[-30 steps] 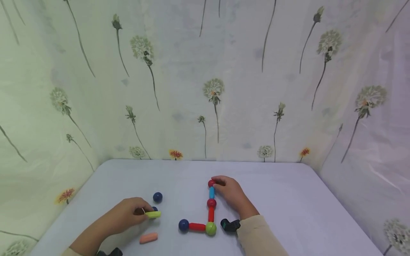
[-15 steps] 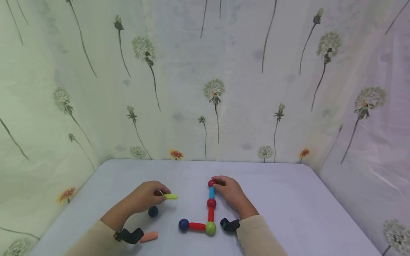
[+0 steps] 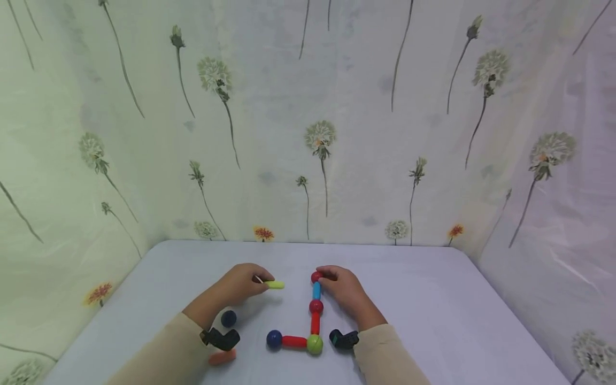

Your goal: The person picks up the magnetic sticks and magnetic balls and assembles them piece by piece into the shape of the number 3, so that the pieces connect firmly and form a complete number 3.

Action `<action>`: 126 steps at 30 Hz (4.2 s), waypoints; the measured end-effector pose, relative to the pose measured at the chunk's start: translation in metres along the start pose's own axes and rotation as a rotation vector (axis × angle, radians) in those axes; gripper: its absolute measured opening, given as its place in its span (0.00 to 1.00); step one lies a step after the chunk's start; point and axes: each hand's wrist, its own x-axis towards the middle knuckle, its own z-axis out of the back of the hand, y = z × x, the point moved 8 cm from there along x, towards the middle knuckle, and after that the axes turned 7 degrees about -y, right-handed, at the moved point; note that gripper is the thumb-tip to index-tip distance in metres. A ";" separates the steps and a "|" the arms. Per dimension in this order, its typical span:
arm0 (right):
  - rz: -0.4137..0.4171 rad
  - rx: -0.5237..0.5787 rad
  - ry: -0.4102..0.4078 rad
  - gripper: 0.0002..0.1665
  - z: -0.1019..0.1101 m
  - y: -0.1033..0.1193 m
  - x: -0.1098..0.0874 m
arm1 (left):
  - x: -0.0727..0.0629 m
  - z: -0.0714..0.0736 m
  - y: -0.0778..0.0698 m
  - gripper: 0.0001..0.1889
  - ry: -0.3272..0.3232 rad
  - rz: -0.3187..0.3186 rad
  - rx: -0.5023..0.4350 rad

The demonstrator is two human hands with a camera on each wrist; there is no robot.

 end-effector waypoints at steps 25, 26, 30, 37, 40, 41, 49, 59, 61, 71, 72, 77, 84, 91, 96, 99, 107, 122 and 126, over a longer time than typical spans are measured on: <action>0.008 0.005 0.010 0.21 0.000 0.005 -0.003 | 0.053 -0.040 -0.014 0.08 0.043 0.074 0.035; 0.009 0.004 0.012 0.21 0.000 0.005 -0.003 | 0.053 -0.041 -0.014 0.08 0.041 0.081 0.035; 0.010 0.003 0.017 0.21 0.000 0.005 -0.004 | 0.055 -0.045 -0.015 0.08 0.022 0.097 0.035; 0.045 -0.004 0.027 0.19 -0.002 0.006 -0.004 | 0.056 -0.051 -0.017 0.08 -0.004 0.103 0.019; 0.047 -0.001 0.030 0.18 -0.002 0.004 -0.004 | 0.054 -0.052 -0.021 0.08 -0.014 0.088 0.027; 0.049 -0.003 0.030 0.18 -0.002 0.004 -0.005 | 0.053 -0.052 -0.022 0.08 -0.017 0.084 0.028; 0.042 -0.014 0.034 0.18 -0.005 0.003 -0.007 | 0.051 -0.053 -0.023 0.10 -0.045 0.070 0.017; 0.044 -0.032 0.025 0.17 -0.002 0.004 -0.003 | 0.054 -0.053 -0.021 0.10 -0.063 0.095 0.018; 0.044 -0.032 0.027 0.17 -0.003 0.004 -0.003 | 0.053 -0.053 -0.020 0.10 -0.059 0.104 0.011; 0.064 -0.032 0.033 0.16 -0.003 0.008 -0.003 | 0.051 -0.048 -0.011 0.14 -0.052 0.105 0.006; 0.067 -0.031 0.032 0.16 -0.002 0.008 -0.003 | 0.051 -0.046 -0.009 0.14 -0.054 0.105 0.000; 0.066 -0.026 0.038 0.16 -0.003 0.009 -0.002 | 0.048 -0.036 0.001 0.12 -0.065 0.098 -0.025; 0.042 -0.032 0.041 0.16 -0.007 0.005 -0.003 | 0.031 -0.015 0.003 0.10 -0.091 0.049 -0.022; 0.056 -0.048 0.029 0.16 -0.007 0.003 -0.002 | 0.007 0.007 0.003 0.09 -0.125 0.051 -0.042; 0.057 -0.050 0.026 0.16 -0.004 0.004 -0.002 | -0.006 0.025 0.008 0.07 -0.181 0.038 -0.023; 0.058 -0.063 0.023 0.16 -0.003 0.003 -0.002 | -0.011 0.031 0.015 0.05 -0.212 0.049 -0.014; 0.055 -0.066 0.023 0.16 -0.002 0.002 -0.002 | -0.019 0.032 0.045 0.07 -0.220 0.144 -0.003; 0.048 -0.059 0.019 0.16 -0.005 0.004 -0.002 | -0.022 0.024 0.083 0.12 -0.074 0.138 -0.027; 0.053 -0.063 0.014 0.16 -0.004 0.004 -0.002 | -0.023 0.023 0.083 0.12 -0.071 0.131 -0.036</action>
